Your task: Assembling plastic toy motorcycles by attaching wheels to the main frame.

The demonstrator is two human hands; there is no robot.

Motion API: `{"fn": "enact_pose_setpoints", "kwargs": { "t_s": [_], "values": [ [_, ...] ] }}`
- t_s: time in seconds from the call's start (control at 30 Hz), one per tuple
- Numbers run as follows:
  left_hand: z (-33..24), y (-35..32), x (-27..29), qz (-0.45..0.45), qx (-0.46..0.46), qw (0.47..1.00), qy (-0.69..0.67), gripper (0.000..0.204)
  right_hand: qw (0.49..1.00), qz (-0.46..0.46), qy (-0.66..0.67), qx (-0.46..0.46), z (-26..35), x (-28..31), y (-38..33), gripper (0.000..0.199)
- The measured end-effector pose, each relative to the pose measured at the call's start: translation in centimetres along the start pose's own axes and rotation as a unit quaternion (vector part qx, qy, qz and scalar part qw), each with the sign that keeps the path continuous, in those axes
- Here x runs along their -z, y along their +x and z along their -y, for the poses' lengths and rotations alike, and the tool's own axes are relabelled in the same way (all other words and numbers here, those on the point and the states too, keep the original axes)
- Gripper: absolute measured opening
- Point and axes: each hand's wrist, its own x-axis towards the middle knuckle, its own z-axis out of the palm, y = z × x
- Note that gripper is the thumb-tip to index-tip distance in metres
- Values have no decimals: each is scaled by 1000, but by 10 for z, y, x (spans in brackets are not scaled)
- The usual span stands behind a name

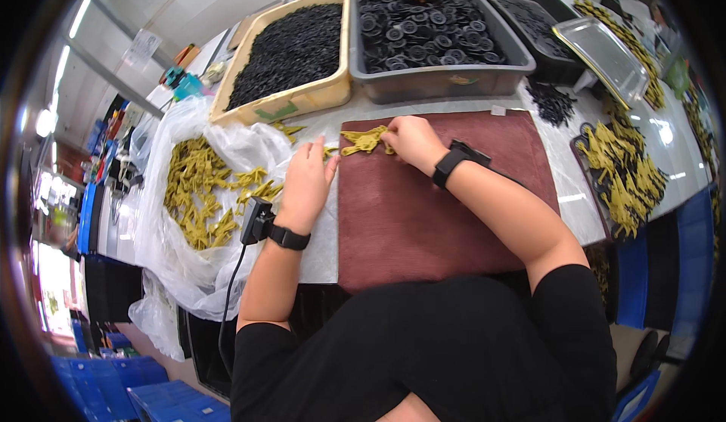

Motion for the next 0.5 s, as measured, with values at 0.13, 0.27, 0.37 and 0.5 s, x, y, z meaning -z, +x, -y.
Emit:
{"fn": "enact_pose_setpoints", "kwargs": {
  "t_s": [0.13,0.27,0.37,0.5],
  "values": [
    [28,-11,40,11,42,999,2,19,968,-96,-139,184,-10,-1,-14,40],
    [77,-12,79,155,189,956,161,28,970,-96,-133,181,-2,0,-23,51],
    [112,-18,92,283,188,932,127,38,971,-89,-120,189,0,1,-30,46],
    [147,-27,86,333,196,922,20,42,973,-73,-100,197,8,1,-42,43]
  ]
}}
